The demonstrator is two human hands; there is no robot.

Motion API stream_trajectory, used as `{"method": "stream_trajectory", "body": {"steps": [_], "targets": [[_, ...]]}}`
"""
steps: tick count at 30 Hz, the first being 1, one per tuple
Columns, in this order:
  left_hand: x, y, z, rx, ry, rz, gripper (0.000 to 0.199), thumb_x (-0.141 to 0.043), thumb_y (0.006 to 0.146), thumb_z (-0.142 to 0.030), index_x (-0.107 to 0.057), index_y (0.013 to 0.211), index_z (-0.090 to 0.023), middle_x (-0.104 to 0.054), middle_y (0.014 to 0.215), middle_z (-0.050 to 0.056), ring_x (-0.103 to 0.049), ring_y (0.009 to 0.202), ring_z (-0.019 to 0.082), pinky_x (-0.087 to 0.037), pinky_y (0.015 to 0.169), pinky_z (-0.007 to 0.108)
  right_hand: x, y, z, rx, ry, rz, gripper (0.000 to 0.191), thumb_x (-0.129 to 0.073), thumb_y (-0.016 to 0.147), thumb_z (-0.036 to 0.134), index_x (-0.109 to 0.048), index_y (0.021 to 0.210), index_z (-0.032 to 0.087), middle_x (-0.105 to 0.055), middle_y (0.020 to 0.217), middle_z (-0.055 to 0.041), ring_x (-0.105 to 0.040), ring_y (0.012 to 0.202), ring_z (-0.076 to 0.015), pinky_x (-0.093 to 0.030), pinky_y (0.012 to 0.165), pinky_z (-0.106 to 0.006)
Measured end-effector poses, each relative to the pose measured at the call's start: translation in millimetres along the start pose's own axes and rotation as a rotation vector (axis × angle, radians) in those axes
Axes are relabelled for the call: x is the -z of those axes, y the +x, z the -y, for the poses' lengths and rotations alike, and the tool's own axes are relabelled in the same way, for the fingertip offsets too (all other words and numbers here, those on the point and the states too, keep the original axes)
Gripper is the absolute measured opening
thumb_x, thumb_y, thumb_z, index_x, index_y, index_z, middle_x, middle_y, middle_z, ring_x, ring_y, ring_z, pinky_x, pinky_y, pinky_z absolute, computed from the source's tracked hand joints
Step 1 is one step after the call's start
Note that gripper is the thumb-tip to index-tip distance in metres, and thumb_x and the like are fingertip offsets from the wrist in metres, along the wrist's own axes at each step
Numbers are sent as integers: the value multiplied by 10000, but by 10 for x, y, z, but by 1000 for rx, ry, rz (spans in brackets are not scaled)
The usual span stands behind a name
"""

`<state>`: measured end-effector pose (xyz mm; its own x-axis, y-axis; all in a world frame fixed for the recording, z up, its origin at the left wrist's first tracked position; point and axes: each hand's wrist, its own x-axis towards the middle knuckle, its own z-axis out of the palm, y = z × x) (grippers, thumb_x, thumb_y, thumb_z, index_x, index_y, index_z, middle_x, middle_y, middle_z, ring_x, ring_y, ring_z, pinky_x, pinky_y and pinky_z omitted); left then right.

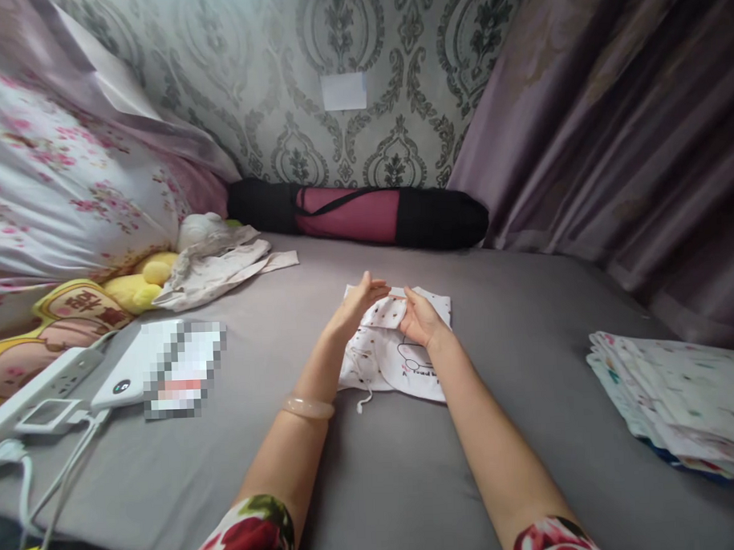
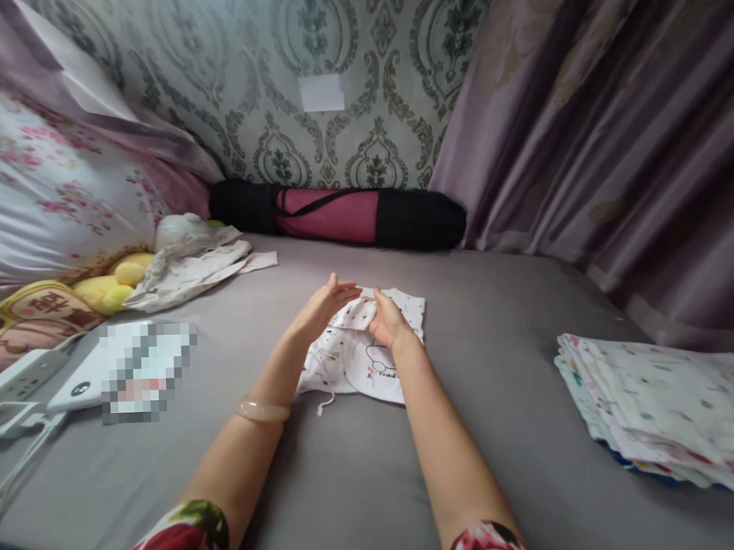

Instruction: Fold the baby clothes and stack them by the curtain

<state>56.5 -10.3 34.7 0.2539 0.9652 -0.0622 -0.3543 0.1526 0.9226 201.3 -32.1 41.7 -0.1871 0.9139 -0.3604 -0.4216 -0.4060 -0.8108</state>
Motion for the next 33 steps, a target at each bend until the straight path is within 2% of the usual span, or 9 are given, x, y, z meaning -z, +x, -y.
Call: {"method": "stream_trajectory", "body": {"steps": [4, 7, 11, 16, 20, 23, 26, 29, 33], "targets": [[227, -21, -142, -30, 70, -165, 424, -514, 885, -534, -655, 957, -140, -724, 1033, 162, -657, 1052, 253, -432, 956, 355, 17, 26, -46, 48, -9, -22, 154, -540, 861, 191, -563, 1008, 154, -700, 906, -93, -685, 912, -218, -554, 860, -398], [405, -55, -183, -92, 175, -309, 251, -587, 847, -382, -635, 939, -154, -730, 992, 132, -674, 988, 225, -450, 919, 340, 61, 65, -89, 91, -108, -100, 457, -580, 696, 21, -543, 1135, 144, -701, 947, -71, -689, 892, -186, -553, 855, -338], [497, -44, -132, -110, 341, -429, 155, -538, 785, -172, -631, 910, -160, -727, 938, 94, -666, 967, 199, -459, 921, 330, 134, 120, -92, 228, -362, -178, 668, -528, 672, 57, -459, 1334, 119, -708, 1014, -82, -685, 924, -186, -541, 864, -317], [514, 45, 21, -178, 506, -353, 262, -539, 694, -77, -650, 914, -164, -714, 985, 92, -645, 1020, 198, -444, 978, 328, 245, 151, -39, 346, -538, -241, 699, -486, 709, 124, -398, 1403, 108, -701, 1085, -102, -680, 935, -188, -526, 890, -339], [509, 40, 106, -186, 680, -271, 349, -603, 692, -106, -665, 1023, -196, -684, 1138, 97, -590, 1149, 253, -419, 1027, 369, 335, 161, -17, 377, -649, -312, 700, -461, 717, 131, -395, 1411, 70, -693, 1117, -135, -669, 966, -216, -508, 926, -379], [475, -10, 125, -188, 908, -158, 479, -610, 733, -149, -609, 1210, -193, -584, 1338, 119, -491, 1286, 285, -336, 1108, 400, 372, 170, -13, 401, -810, -375, 681, -430, 732, 113, -422, 1413, 114, -659, 1213, -122, -623, 1094, -223, -455, 1008, -384], [432, -59, 125, -122, 1177, -42, 564, -523, 821, -177, -465, 1381, -188, -389, 1516, 122, -295, 1429, 281, -224, 1163, 464, 386, 173, -35, 444, -1025, -453, 650, -424, 739, 64, -476, 1383, 137, -626, 1278, -109, -568, 1192, -214, -390, 1075, -347], [405, -95, 127, -45, 1379, 24, 558, -423, 899, -216, -353, 1453, -225, -253, 1585, 83, -144, 1478, 268, -143, 1173, 525, 400, 174, -101, 483, -1195, -493, 631, -402, 749, 9, -493, 1366, 107, -579, 1337, -128, -525, 1251, -218, -367, 1095, -332], [401, -117, 142, -28, 1488, 30, 510, -366, 941, -266, -345, 1450, -232, -247, 1587, 82, -121, 1479, 287, -128, 1163, 560, 434, 176, -211, 530, -1352, -469, 665, -346, 750, -45, -461, 1391, 88, -493, 1425, -140, -473, 1304, -222, -365, 1103, -341]]}}
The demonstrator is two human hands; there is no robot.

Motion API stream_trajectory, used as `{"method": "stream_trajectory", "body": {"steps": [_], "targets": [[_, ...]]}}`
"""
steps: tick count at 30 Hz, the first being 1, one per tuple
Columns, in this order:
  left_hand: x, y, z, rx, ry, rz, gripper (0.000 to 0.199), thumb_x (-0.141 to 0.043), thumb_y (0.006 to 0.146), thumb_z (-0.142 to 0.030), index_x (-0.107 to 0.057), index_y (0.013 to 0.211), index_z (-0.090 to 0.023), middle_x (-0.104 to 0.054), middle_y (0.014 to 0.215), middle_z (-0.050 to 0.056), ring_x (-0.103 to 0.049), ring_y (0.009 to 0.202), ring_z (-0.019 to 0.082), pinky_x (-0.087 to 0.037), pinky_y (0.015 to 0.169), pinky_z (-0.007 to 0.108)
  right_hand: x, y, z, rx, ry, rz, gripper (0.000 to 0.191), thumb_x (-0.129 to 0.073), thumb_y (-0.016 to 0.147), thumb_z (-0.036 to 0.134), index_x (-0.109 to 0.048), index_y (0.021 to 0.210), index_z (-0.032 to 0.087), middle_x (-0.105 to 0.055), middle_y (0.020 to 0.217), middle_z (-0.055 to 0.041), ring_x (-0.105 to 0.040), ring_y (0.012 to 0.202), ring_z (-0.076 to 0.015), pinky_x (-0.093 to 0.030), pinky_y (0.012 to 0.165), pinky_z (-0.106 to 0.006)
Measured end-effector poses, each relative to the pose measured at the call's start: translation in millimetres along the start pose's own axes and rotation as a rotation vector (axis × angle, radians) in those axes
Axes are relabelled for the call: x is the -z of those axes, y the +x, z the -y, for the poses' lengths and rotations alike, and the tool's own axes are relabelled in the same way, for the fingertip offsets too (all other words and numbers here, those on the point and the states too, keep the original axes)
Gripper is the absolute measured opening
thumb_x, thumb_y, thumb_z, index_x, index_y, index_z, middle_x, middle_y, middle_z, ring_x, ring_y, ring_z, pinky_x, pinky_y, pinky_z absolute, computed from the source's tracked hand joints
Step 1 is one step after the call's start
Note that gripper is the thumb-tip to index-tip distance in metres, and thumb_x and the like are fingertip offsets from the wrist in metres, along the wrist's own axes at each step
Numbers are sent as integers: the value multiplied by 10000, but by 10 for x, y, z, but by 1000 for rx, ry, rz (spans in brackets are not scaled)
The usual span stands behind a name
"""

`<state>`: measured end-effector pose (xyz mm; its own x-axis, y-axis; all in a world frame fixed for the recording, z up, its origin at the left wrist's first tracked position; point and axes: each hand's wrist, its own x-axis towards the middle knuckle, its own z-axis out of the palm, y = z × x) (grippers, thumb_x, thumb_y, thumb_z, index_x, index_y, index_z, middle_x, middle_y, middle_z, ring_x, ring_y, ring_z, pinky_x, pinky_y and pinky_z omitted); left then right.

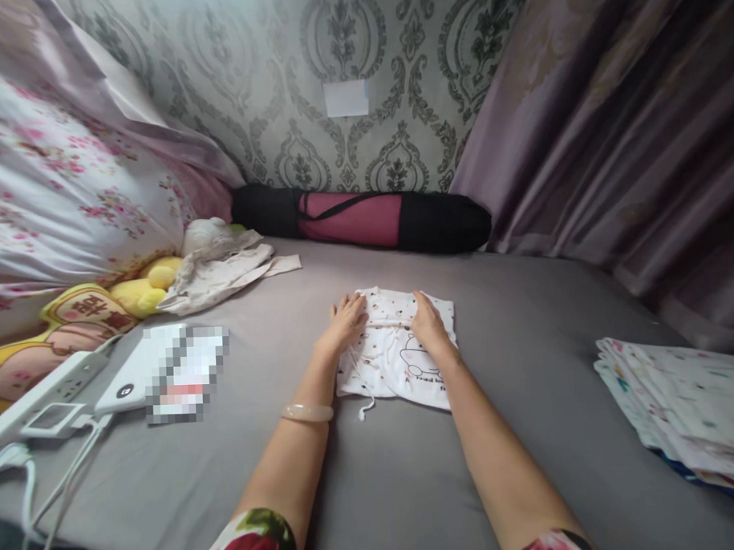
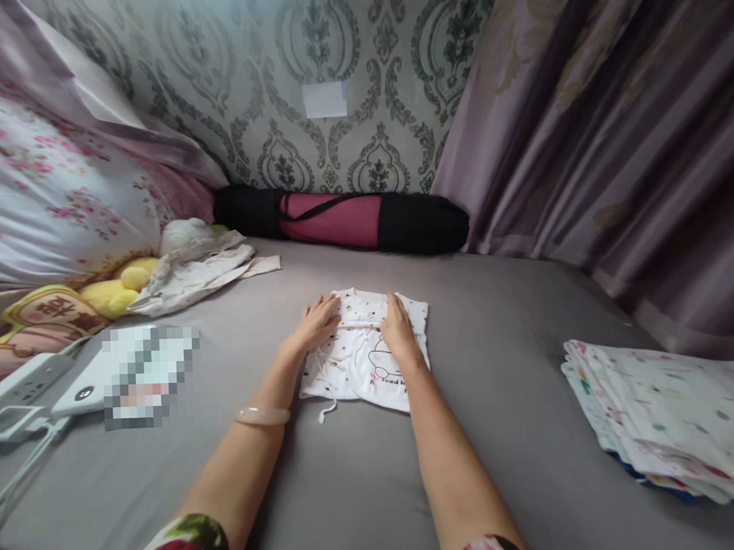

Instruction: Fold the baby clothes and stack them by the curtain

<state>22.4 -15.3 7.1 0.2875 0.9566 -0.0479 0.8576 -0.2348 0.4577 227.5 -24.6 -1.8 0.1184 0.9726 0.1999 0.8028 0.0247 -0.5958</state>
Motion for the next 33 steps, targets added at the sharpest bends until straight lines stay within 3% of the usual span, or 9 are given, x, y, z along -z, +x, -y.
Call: {"method": "stream_trajectory", "body": {"steps": [4, 9, 12, 16, 21, 27, 33], "targets": [[5, -5, 11, 12, 43, 5, 492, -350, 956, -311, -355, 1440, -226, -254, 1583, 93, -136, 1474, 306, -137, 1151, 589, 4, -48, -18, 45, -155, 5, 617, -292, 799, -41, -449, 1391, 39, -440, 1456, -179, -434, 1330, -235, -366, 1093, -335], [58, -13, -104, -11, 82, -33, 482, -319, 972, -288, -346, 1443, -188, -283, 1570, 112, -152, 1473, 288, -149, 1160, 573, 70, -112, 94, 73, -363, -59, 534, -256, 875, 20, -479, 1361, 28, -465, 1419, -212, -411, 1333, -286, -302, 1107, -414], [27, 5, -240, -105, 119, -88, 486, -264, 992, -286, -334, 1453, -145, -296, 1564, 117, -165, 1473, 257, -119, 1189, 509, 20, -162, 216, 139, -390, 29, 509, -233, 946, 124, -436, 1404, 33, -385, 1497, -191, -307, 1403, -289, -205, 1148, -455], [-132, 41, -321, -163, 199, -70, 491, -264, 993, -280, -354, 1445, -107, -315, 1554, 132, -215, 1460, 250, -168, 1192, 444, -121, -231, 313, 198, -370, 186, 534, -231, 989, 281, -362, 1471, 93, -306, 1557, -114, -209, 1450, -251, -92, 1173, -471], [-268, 51, -254, -101, 253, -97, 551, -233, 1002, -392, -354, 1456, -105, -321, 1549, 143, -238, 1452, 263, -217, 1178, 446, -185, -256, 298, 165, -390, 211, 575, -207, 985, 306, -307, 1495, 61, -277, 1567, -109, -200, 1454, -222, -81, 1178, -428], [-278, 43, -220, -76, 291, -134, 576, -247, 989, -454, -351, 1467, -151, -304, 1556, 144, -224, 1456, 284, -221, 1165, 479, -146, -268, 281, 69, -425, 151, 582, -213, 982, 303, -322, 1481, 22, -274, 1565, -137, -196, 1453, -237, -61, 1176, -410], [-247, 53, -216, -66, 292, -81, 603, -228, 984, -476, -321, 1482, -148, -272, 1568, 152, -205, 1460, 294, -216, 1161, 488, -94, -271, 239, -41, -448, 125, 592, -227, 978, 318, -308, 1485, 24, -259, 1570, -147, -174, 1455, -259, -91, 1167, -438]]}}
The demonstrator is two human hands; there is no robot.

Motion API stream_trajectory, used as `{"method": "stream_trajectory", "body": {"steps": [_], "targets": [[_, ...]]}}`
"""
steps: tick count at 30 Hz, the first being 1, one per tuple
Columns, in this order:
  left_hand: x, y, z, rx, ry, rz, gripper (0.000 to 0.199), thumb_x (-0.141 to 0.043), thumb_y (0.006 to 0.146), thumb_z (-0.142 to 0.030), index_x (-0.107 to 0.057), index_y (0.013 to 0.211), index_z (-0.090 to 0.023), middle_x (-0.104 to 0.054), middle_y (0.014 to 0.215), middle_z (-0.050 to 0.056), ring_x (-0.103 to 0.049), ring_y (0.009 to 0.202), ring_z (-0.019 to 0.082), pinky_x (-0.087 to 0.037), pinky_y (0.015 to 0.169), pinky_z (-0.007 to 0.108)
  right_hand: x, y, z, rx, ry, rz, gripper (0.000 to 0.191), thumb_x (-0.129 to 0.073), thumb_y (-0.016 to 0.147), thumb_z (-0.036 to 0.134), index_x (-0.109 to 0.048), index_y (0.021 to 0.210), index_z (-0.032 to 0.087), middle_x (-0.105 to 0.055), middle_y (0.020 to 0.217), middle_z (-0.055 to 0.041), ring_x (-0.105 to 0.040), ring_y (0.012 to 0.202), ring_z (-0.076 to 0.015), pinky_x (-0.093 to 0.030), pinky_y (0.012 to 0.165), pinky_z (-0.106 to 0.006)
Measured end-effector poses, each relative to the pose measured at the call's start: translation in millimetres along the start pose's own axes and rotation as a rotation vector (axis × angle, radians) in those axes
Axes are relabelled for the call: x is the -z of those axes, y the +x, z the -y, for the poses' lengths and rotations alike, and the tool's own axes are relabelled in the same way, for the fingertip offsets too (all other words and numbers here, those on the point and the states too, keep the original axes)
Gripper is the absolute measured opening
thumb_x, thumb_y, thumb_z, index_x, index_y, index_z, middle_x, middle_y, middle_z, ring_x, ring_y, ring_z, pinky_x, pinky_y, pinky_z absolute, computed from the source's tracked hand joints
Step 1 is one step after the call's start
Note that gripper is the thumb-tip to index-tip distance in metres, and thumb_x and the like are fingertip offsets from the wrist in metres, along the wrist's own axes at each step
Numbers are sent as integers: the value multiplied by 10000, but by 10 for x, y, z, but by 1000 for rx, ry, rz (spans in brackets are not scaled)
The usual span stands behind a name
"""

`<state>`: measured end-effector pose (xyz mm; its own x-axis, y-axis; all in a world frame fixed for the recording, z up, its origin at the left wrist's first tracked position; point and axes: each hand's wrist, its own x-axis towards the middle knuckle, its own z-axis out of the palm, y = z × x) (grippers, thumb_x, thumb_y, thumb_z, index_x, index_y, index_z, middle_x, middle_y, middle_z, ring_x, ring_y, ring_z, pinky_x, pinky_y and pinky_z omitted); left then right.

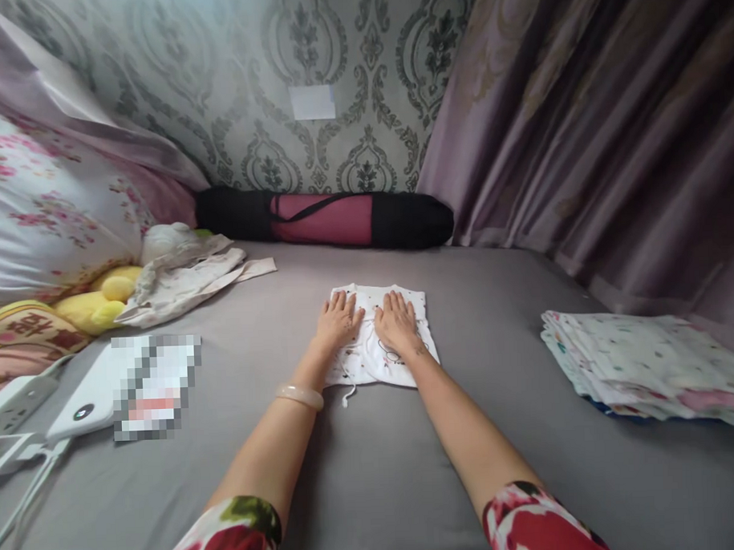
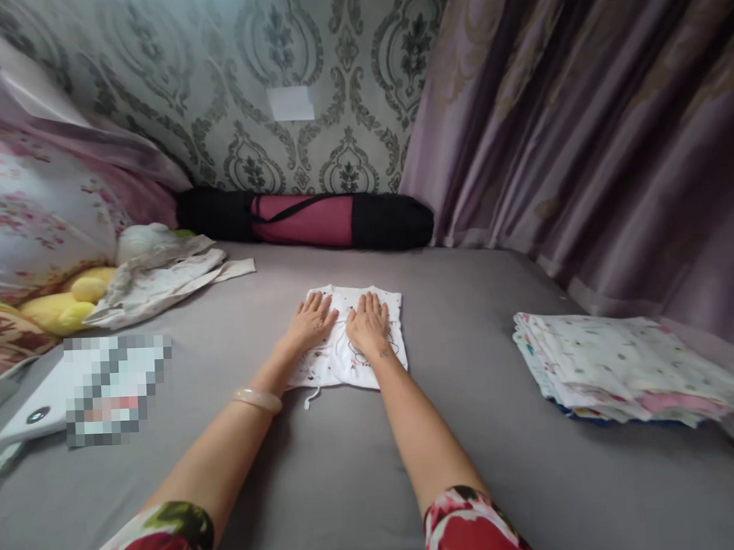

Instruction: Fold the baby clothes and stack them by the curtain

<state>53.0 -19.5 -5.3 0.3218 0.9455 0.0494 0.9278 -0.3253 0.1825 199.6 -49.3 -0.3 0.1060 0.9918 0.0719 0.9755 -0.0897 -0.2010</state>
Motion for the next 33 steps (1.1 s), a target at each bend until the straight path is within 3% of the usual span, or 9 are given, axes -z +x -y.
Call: {"method": "stream_trajectory", "body": {"steps": [6, 15, 18, 24, 27, 31, 33], "targets": [[53, -15, 35, -22, 1, 41, 610, -231, 977, -507, -305, 1485, -176, -253, 1580, 128, -182, 1469, 269, -198, 1169, 453, 115, 4, -198, -53, -49, 67, 600, -214, 983, 341, -270, 1504, 47, -235, 1574, -174, -190, 1447, -279, -77, 1161, -476], [108, 18, 131, -87, -33, 108, 609, -239, 975, -514, -288, 1482, -178, -217, 1586, 152, -155, 1473, 283, -203, 1153, 501, 226, -38, -553, -10, -29, 142, 685, -175, 990, 486, -255, 1509, 45, -178, 1592, -146, -124, 1468, -268, -94, 1169, -468], [155, 29, 80, -103, -31, 104, 581, -215, 986, -477, -320, 1464, -164, -241, 1579, 148, -175, 1468, 285, -205, 1153, 506, 295, -33, -513, 35, -15, 124, 644, -184, 997, 440, -257, 1511, 58, -188, 1589, -156, -127, 1469, -261, -68, 1170, -472], [135, 32, -171, -234, 12, -9, 538, -232, 985, -314, -290, 1481, -116, -265, 1571, 149, -164, 1473, 261, -123, 1189, 479, 315, -63, -215, 344, 24, 33, 592, -198, 989, 348, -246, 1523, 98, -185, 1599, -88, -101, 1477, -207, 5, 1186, -432], [119, 6, -159, -178, 25, 3, 539, -251, 967, -250, -276, 1483, -95, -257, 1571, 161, -174, 1471, 258, -151, 1186, 473, 241, -56, -144, 352, 33, 68, 589, -197, 984, 334, -247, 1524, 103, -190, 1598, -75, -97, 1478, -201, -14, 1189, -421], [173, -162, 1, -101, 17, 76, 522, -251, 976, -280, -294, 1475, -134, -263, 1570, 149, -197, 1465, 256, -201, 1172, 492, 200, -7, -143, 289, 44, 205, 608, -188, 982, 359, -264, 1515, 75, -214, 1588, -98, -141, 1471, -219, -71, 1188, -426], [213, -296, 84, -91, 14, 102, 522, -252, 979, -299, -298, 1474, -139, -269, 1568, 146, -201, 1465, 250, -204, 1173, 490, 205, 20, -124, 303, 48, 159, 617, -184, 981, 357, -257, 1513, 54, -203, 1589, -109, -131, 1473, -221, -51, 1190, -422]]}}
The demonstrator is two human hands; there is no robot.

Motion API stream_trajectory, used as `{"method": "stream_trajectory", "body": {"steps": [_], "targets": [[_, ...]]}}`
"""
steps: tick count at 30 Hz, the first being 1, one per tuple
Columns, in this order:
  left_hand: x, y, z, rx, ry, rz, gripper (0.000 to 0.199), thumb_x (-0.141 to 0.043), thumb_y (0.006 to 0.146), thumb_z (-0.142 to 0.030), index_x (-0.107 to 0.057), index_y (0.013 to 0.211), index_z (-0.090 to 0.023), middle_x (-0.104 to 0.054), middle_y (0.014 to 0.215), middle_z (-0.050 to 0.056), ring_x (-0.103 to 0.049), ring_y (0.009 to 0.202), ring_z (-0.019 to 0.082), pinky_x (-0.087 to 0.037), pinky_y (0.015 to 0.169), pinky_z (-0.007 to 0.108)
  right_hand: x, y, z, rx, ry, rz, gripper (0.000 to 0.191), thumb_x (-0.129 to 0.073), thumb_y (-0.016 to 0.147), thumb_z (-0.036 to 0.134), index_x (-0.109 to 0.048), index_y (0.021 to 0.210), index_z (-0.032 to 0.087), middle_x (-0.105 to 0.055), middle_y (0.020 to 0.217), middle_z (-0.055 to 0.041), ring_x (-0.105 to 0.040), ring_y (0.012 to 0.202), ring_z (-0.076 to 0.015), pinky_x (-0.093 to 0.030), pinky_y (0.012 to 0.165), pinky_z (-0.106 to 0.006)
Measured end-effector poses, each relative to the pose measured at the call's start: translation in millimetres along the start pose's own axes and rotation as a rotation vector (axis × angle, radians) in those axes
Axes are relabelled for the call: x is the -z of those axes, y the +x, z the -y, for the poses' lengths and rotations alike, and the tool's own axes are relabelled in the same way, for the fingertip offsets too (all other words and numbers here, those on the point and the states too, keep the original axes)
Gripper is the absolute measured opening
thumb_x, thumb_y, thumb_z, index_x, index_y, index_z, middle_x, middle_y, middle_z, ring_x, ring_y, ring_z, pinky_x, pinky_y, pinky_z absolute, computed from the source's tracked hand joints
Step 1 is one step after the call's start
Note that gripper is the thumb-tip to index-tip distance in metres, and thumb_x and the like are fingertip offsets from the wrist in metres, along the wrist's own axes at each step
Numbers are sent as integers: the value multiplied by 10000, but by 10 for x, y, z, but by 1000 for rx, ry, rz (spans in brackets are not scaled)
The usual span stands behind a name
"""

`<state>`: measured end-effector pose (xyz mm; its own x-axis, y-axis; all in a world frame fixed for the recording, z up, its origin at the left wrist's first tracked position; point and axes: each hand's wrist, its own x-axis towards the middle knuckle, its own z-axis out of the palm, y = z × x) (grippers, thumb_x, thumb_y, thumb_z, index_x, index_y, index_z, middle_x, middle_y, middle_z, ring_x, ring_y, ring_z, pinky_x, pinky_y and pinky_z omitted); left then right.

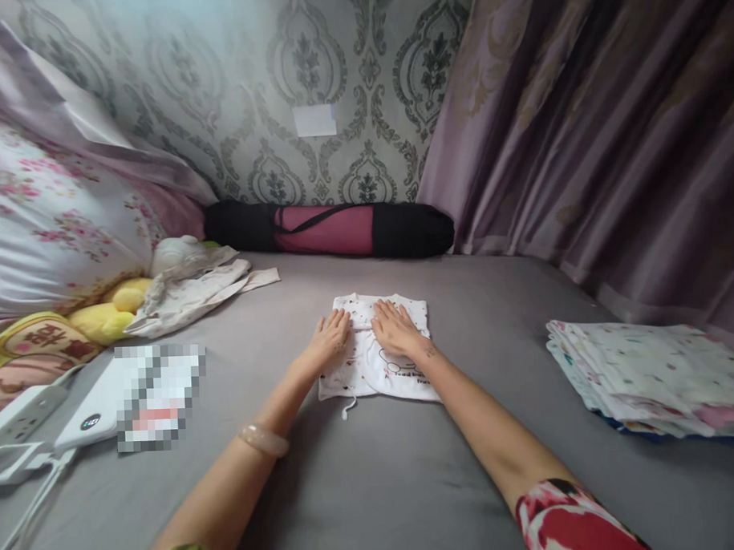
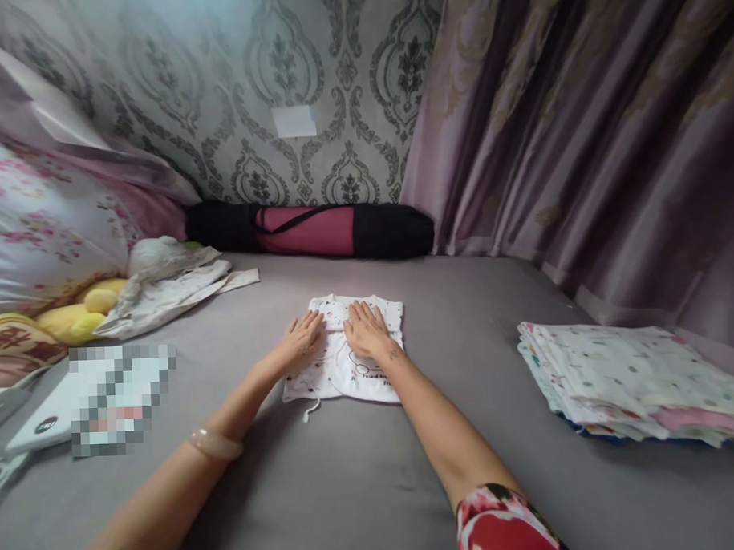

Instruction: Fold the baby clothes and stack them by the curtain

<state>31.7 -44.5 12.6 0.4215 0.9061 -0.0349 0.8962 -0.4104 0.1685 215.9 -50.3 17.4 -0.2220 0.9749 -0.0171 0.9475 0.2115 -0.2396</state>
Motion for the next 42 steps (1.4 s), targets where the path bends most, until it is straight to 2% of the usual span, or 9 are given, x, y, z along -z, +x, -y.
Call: {"method": "stream_trajectory", "body": {"steps": [3, 7, 14, 22, 30, 33, 36, 38, 42], "targets": [[16, -207, 82, -5, -6, 5, 536, -232, 984, -327, -296, 1477, -126, -273, 1565, 150, -201, 1465, 244, -201, 1178, 492, -14, 43, 59, 55, -22, -84, 619, -193, 980, 348, -229, 1520, 47, -181, 1594, -106, -94, 1478, -205, -25, 1193, -401], [26, -384, 154, -27, -9, 9, 543, -228, 986, -344, -285, 1482, -129, -277, 1564, 145, -194, 1468, 234, -182, 1185, 486, -81, 92, 150, 55, -3, -26, 626, -208, 978, 361, -250, 1511, 35, -216, 1582, -129, -157, 1468, -215, -99, 1187, -387], [96, -420, 100, -37, -8, 39, 532, -209, 991, -307, -285, 1480, -115, -258, 1570, 148, -185, 1468, 245, -179, 1184, 492, -101, 166, 237, 88, 1, -56, 601, -210, 981, 349, -293, 1502, 60, -218, 1585, -121, -168, 1466, -222, -94, 1185, -391], [40, -276, 19, -79, 8, 5, 522, -221, 986, -289, -283, 1485, -147, -287, 1558, 157, -215, 1460, 246, -212, 1168, 501, -123, 135, 170, 86, -12, -94, 601, -211, 986, 355, -274, 1508, 65, -207, 1589, -119, -141, 1471, -204, -65, 1185, -377], [-5, 136, -82, -41, -5, -49, 527, -250, 993, -344, -287, 1479, -143, -274, 1568, 149, -201, 1465, 264, -197, 1170, 492, -140, 100, 114, -90, -33, -138, 614, -219, 983, 358, -278, 1498, 29, -221, 1578, -158, -150, 1467, -242, -40, 1179, -419], [-11, 247, -92, -49, 14, -38, 472, -268, 994, -383, -412, 1392, -175, -384, 1514, 143, -317, 1419, 271, -264, 1135, 497, -116, 96, 33, -142, -32, -117, 617, -217, 982, 351, -270, 1497, 16, -196, 1583, -164, -142, 1468, -250, -56, 1177, -426], [1, 320, -96, -34, 36, -122, 459, -211, 1005, -386, -517, 1267, -168, -526, 1391, 145, -453, 1321, 250, -309, 1108, 461, -79, 90, -69, -167, -19, -85, 619, -206, 986, 360, -270, 1498, 17, -207, 1581, -165, -143, 1468, -249, -81, 1174, -419], [-8, 359, -93, 8, 47, -159, 473, -210, 1004, -391, -491, 1294, -144, -496, 1416, 164, -417, 1349, 258, -285, 1121, 452, -66, 84, -136, -180, -23, -92, 621, -202, 990, 363, -254, 1503, 17, -200, 1582, -169, -132, 1470, -253, -77, 1174, -426], [-92, 418, -55, 32, 15, -77, 519, -258, 994, -398, -363, 1405, -98, -307, 1544, 184, -220, 1452, 303, -202, 1155, 481, -64, 72, -257, -248, -40, -131, 613, -208, 998, 374, -260, 1503, 32, -187, 1585, -179, -139, 1466, -277, -54, 1174, -467]]}}
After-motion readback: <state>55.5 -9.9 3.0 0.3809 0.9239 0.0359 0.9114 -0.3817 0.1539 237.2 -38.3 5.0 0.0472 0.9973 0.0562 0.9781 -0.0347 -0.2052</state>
